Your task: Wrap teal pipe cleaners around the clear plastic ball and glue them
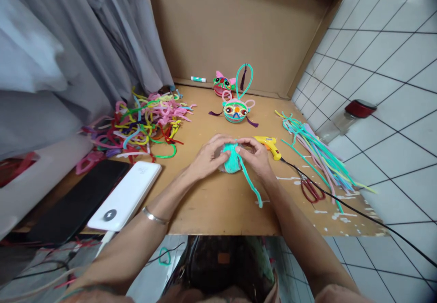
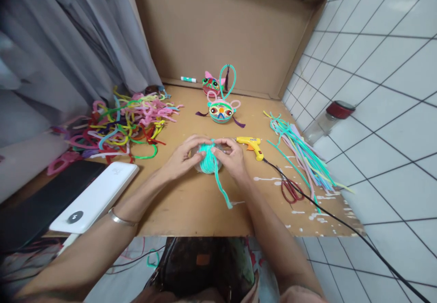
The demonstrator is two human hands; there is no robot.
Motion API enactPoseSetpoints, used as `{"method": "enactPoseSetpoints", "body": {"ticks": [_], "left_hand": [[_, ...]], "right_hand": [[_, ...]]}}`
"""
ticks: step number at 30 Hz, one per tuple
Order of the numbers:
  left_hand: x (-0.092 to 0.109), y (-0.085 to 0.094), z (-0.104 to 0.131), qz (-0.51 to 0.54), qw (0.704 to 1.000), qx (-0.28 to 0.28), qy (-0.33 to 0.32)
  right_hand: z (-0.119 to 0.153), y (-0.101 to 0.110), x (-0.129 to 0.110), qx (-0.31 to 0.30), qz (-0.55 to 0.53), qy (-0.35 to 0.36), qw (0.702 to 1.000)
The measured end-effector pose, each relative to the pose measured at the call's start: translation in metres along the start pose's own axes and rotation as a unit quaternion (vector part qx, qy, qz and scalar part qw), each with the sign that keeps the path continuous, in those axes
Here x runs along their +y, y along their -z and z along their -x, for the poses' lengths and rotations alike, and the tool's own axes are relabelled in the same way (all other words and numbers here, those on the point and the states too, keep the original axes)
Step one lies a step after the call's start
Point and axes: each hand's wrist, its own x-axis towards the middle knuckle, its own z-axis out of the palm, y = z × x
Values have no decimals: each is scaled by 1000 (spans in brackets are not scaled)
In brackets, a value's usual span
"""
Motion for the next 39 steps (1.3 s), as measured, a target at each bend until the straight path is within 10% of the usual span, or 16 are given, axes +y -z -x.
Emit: {"method": "enactPoseSetpoints", "body": {"ticks": [25, 39], "left_hand": [[5, 6, 1, -128, 987, -11, 102], [-9, -18, 2, -98, 994, 49, 29]], "right_hand": [[-22, 3, 15, -41, -6, 34, 999], [-11, -1, 12, -31, 7, 50, 998]]}}
